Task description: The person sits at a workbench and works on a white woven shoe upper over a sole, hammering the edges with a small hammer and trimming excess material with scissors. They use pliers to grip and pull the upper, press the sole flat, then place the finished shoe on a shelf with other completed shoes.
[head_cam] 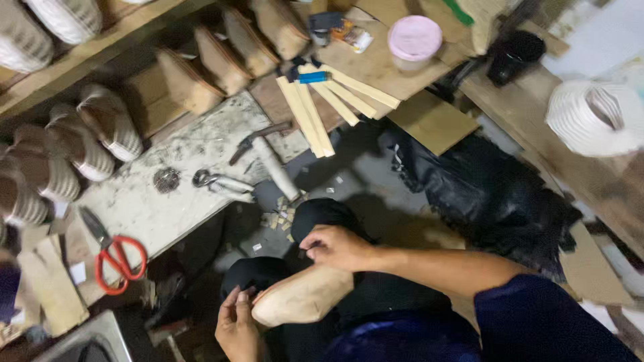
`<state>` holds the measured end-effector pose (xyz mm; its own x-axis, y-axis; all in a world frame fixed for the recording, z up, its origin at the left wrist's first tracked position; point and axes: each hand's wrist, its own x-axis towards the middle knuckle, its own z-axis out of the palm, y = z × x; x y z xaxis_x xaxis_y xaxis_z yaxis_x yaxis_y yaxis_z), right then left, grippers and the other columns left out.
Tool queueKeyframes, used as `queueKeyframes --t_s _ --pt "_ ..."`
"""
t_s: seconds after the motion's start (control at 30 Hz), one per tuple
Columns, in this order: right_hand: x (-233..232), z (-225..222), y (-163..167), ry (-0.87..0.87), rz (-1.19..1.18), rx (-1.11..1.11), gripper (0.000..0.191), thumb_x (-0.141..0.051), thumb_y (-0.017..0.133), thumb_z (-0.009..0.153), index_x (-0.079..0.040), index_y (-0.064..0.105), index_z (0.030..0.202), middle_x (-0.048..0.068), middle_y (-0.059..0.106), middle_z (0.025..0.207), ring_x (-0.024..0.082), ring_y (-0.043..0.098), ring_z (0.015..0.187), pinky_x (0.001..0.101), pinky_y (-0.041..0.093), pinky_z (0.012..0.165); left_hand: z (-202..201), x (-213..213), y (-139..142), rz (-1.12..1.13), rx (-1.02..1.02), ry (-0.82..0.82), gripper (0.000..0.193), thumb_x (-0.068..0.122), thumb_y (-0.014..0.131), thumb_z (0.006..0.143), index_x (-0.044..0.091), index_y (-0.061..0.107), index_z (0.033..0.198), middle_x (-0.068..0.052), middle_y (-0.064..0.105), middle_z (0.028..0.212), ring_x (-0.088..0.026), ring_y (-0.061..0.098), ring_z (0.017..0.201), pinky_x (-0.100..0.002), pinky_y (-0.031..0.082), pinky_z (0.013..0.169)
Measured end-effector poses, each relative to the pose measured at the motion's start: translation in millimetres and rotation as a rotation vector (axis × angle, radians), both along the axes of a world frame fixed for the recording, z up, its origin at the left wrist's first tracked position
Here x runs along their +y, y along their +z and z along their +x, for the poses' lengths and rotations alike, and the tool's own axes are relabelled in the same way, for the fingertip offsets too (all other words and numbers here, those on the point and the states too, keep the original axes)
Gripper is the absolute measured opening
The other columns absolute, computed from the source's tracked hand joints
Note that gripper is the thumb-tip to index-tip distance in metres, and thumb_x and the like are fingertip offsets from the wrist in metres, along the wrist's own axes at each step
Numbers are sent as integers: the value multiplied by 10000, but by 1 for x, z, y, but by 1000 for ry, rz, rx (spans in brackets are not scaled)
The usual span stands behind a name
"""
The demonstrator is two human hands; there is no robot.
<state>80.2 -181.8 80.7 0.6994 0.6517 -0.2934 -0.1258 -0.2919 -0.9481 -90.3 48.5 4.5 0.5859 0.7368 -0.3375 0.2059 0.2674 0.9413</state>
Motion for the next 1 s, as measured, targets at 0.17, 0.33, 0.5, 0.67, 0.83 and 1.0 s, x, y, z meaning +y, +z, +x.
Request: queueKeyframes --t_s 0.17,0.33,0.5,0.67,0.83,1.0 --pt "-26 -25 9 113 46 -771 323 -157 725 820 -9 712 1108 168 668 1239 332 630 1105 468 521 948 -1 7 -20 214 103 23 241 133 594 1063 -90 651 1133 -220 738 1005 -268 719 871 -373 593 796" --pt "-44 -33 15 323 188 -1009 501 -291 811 751 -77 740 1199 160 640 1306 336 596 1221 472 490 985 -2 14 -18 142 3 1 202 128 623 1040 -69 628 1087 -230 729 1011 -262 714 864 -378 589 806" --pt "-28 -13 11 272 160 -930 429 -222 802 883 -98 713 1284 82 703 1289 259 670 1194 417 533 1002 2 9 -2 146 -168 -88 226 141 619 1035 -65 631 1126 -233 733 1028 -267 734 937 -397 608 885" --pt "-28 5 5 298 37 -888 405 -216 799 856 -30 711 1204 136 716 1173 313 666 1094 451 521 922 7 -9 24 1183 27 -335 246 133 669 978 -25 695 1165 -189 721 1174 -420 628 1228 -503 465 1105" --pt "-77 37 21 96 -200 -882 392 -339 744 959 -91 678 1255 92 699 1260 230 681 1140 408 542 1045 7 -18 34 1128 77 -396 266 152 541 1054 2 696 1210 -167 700 1256 -429 584 1327 -526 384 1168" --pt "-237 103 59 -623 -768 -976 542 -265 717 981 23 595 1423 250 615 1362 408 605 1229 488 480 1039 4 -13 31 1148 57 -386 279 162 510 1062 -2 707 1175 -173 710 1238 -432 600 1307 -519 393 1158"
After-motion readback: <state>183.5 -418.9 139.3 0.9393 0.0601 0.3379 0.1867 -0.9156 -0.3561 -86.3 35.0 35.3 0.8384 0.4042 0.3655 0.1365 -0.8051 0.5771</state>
